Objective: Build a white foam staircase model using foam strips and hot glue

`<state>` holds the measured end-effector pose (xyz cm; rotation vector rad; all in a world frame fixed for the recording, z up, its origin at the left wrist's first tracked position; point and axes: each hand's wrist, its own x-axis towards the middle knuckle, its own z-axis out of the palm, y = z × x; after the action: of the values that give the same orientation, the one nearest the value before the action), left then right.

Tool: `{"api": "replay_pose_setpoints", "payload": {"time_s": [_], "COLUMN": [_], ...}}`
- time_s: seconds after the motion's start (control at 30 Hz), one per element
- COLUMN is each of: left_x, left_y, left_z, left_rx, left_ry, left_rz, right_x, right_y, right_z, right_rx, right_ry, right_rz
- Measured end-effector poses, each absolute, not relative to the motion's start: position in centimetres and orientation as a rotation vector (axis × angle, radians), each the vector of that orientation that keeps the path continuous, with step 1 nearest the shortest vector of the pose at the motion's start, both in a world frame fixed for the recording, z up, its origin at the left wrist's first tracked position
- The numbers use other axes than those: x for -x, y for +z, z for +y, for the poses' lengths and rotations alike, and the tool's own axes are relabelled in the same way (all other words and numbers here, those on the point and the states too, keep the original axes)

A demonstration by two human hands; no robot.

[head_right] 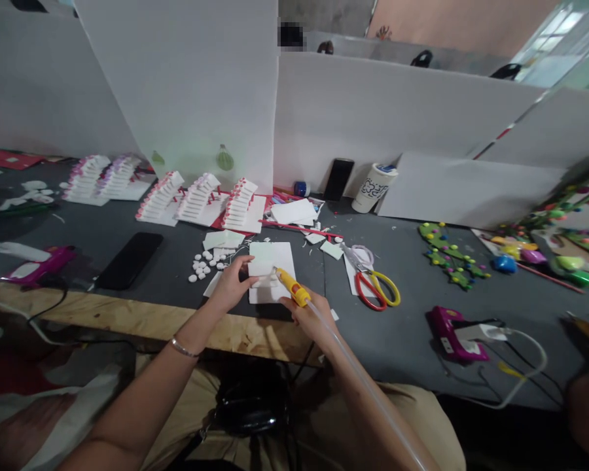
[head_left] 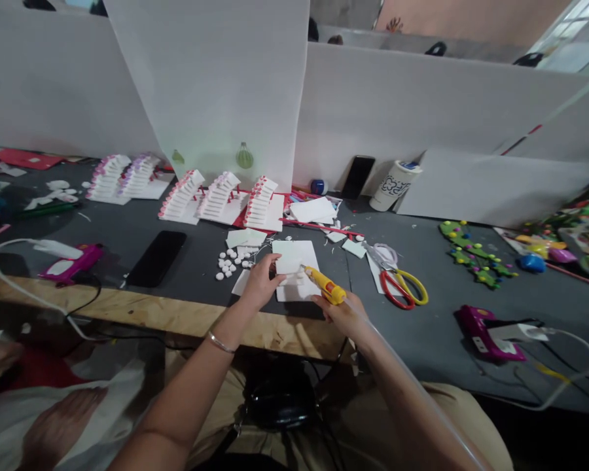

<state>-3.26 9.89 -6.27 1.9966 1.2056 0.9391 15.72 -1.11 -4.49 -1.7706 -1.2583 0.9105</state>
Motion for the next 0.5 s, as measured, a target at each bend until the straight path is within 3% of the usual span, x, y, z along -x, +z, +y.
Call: {"api": "replay_pose_setpoints", "payload": {"time_s": [0.5], "left_x": [3.4], "left_y": [-6.1], "left_z": [9.9], "left_rx": [-1.954], "left_ry": [0.954], "left_rz": [1.185], "right_x": [-17.0], "right_y": [-3.6], "right_z": [-0.9], "right_rx": [1.843], "right_ry": [0.823], "right_rz": [-1.205]}}
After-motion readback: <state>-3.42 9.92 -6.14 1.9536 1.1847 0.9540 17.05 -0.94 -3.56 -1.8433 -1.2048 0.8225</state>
